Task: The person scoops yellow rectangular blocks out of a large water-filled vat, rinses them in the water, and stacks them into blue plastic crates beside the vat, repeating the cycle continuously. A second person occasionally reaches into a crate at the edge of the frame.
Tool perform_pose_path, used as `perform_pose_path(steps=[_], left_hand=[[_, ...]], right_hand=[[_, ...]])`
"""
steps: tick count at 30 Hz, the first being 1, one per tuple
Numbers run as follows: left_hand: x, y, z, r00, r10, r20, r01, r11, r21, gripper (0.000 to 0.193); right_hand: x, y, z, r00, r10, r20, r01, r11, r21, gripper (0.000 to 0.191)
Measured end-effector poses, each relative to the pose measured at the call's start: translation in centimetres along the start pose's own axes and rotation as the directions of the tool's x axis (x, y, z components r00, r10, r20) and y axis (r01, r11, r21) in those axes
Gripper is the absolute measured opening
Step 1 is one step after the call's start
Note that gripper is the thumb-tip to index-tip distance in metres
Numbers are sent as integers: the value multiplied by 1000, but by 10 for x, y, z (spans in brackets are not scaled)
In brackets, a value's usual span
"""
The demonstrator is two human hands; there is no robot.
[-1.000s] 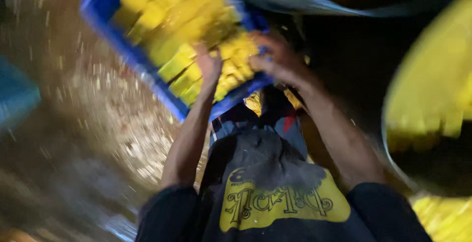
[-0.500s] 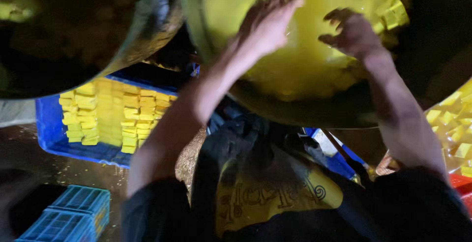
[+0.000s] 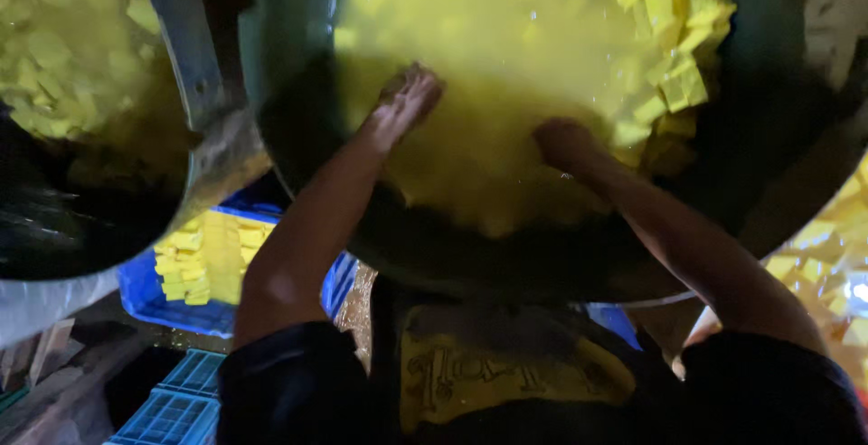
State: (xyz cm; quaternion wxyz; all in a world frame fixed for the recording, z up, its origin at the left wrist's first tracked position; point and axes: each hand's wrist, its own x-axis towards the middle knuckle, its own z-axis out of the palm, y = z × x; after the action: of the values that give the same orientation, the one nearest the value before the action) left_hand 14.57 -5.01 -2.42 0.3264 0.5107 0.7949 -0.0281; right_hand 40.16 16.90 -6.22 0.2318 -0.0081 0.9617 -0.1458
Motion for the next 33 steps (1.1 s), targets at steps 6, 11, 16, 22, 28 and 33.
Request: perform_pose_path(steps=[6, 11, 16, 22, 28, 33], left_hand=[[45, 31, -25, 954, 274, -124, -290, 947, -141, 29], [84, 65, -31, 797, 421, -434, -453, 891, 32, 34], [117, 77, -25, 901, 314, -300, -330, 944, -3, 22], [107, 70, -13, 909, 275, -312, -379, 859, -345, 50], [79, 37, -18, 985, -97, -142, -144, -17, -989, 39], [81, 24, -15, 981, -118, -156, -192, -726, -660, 45]], right_hand=[[14, 58, -98, 996, -63, 67, 23, 880, 475, 43], [49, 93, -178, 902, 386, 193, -351, 395, 849, 30], [131, 83, -198, 910, 160, -382, -38, 951, 307, 17], [174, 65, -178, 910, 14, -414, -11, 1000, 7, 12], [144, 94, -173, 913, -237, -333, 356, 861, 362, 6], [85, 89, -185, 992, 126, 34, -35, 10, 999, 40]])
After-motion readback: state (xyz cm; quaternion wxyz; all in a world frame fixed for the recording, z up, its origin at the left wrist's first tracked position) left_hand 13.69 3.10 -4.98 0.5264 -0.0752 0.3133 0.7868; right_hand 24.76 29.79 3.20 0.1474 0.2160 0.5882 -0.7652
